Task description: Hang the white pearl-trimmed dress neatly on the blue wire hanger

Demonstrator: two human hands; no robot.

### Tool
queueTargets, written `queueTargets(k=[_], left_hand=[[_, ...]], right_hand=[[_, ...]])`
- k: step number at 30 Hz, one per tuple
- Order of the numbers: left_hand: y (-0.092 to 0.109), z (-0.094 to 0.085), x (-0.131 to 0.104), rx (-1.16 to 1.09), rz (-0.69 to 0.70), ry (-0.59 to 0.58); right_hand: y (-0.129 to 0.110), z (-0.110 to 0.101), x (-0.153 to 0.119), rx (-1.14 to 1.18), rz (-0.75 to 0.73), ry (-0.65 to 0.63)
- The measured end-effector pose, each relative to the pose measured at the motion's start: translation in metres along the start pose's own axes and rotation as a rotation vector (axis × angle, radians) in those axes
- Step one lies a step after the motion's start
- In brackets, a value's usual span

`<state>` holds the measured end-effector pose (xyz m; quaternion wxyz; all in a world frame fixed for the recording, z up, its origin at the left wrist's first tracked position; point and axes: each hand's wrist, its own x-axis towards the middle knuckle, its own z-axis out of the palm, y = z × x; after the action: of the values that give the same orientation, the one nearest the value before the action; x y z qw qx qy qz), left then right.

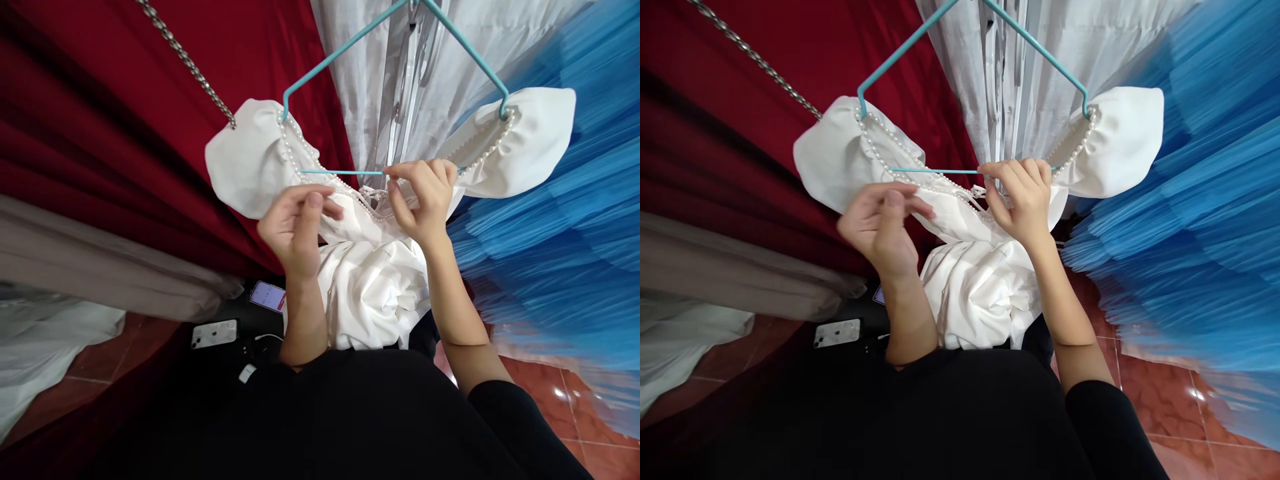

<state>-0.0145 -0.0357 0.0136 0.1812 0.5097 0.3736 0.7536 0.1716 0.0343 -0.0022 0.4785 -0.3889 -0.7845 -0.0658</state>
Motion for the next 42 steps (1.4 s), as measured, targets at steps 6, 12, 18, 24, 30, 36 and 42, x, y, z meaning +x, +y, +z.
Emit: queueTargets(k=[6, 12, 18, 24, 30, 36, 42], left_hand=[[-0.028, -0.014, 0.045, 0.424, 0.604, 0.091], [-0.057, -0.008, 0.078, 0.313, 0.447, 0.068], [-0.070, -0.047, 0.111, 0.272, 0.133, 0.177], [-0.116, -0.078, 0.080, 0.169, 0.079, 0.382], [-0.093, -0.042, 0.031, 0.028, -0.072, 0.026], [-0.050, 0.019, 0.015, -0.229, -0.041, -0.109], [-0.050, 0.028, 0.010, -0.229, -0.091, 0.043]], right_hand=[[-0.004, -0.002, -0.002, -0.004, 0.011, -0.003], [0.007, -0.015, -0.001, -0.085, -0.042, -0.046], [0.020, -0.023, 0.004, -0.073, -0.098, -0.096], [0.012, -0.020, 0.005, 0.011, -0.070, -0.071], [0.007, -0.020, 0.004, 0.050, -0.032, -0.136], [0.000, -0.028, 0.005, 0.099, -0.065, -0.110], [0.026, -0.049, 0.016, 0.046, -0.088, 0.373]])
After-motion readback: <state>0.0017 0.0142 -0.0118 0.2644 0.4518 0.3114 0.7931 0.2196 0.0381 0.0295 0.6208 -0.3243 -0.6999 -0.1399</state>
